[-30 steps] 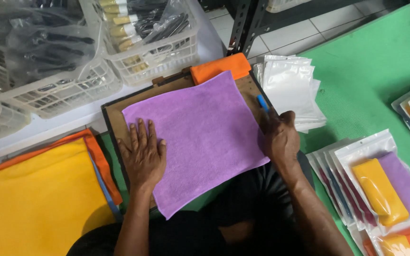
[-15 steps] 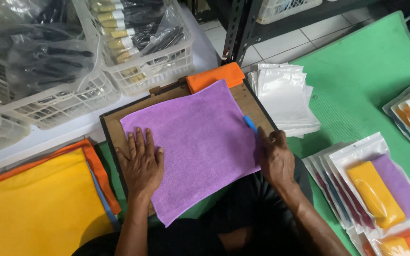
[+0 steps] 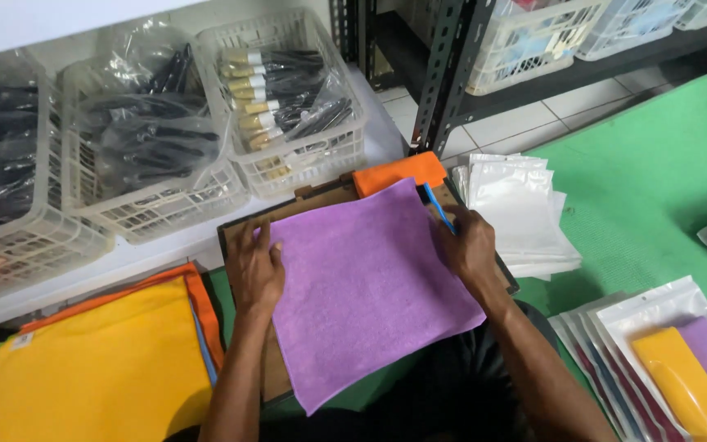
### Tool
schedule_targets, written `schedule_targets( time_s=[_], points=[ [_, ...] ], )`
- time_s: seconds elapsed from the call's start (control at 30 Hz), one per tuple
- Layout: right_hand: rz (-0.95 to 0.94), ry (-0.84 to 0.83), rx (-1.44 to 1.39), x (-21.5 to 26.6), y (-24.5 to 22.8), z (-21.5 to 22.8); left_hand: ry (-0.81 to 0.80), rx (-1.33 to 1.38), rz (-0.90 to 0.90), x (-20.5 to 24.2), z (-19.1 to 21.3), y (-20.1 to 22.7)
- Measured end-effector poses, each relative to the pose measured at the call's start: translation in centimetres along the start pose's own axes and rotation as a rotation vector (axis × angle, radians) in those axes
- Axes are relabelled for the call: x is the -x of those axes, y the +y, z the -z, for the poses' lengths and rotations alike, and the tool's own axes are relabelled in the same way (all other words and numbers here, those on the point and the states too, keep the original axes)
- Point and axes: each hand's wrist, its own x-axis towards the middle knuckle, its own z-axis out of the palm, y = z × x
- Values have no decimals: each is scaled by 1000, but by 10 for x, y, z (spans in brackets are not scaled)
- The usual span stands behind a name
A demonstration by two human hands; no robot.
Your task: Folding microfiber cloths on a wooden board using a small tool for smoothing and tucking.
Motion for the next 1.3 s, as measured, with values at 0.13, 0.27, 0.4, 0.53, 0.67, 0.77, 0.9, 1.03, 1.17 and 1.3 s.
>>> schedule_targets(
  time_s=[0.13,0.27,0.4,0.53,0.67,0.77,0.9,1.03,1.17,1.3],
  points=[
    [-59,-122,-14,-29,-3,-36,136,-8,-118,-28,-19,-16],
    [-190,-162,2,-39,-2,-56,124,66,-21,-31,-33,-19],
    [-201,-130,-21,-39,1,-57,63,173,87,-25,14,1],
    [-29,-36,-64,-49,-24,-41,117,225,79,-42,17,-17],
    [85,11,-14,-75,-13,-64,129,135,0,-73,16,-20],
    [304,-17,-53,-47,-33,-44,-30,-73,18,-57,32,12],
    [268,-159,-92,37,-79,-20,-129,-133,-93,21,63,55],
    [286,-369,-79,101,-89,-25,-325,-62,-132,79,59,60],
    [25,-364,-106,98,-66,-35,-258,-134,-154,90,57,50],
    [195,-175,221,50,-14,11,-165,-129,-145,91,52,48]
  ],
)
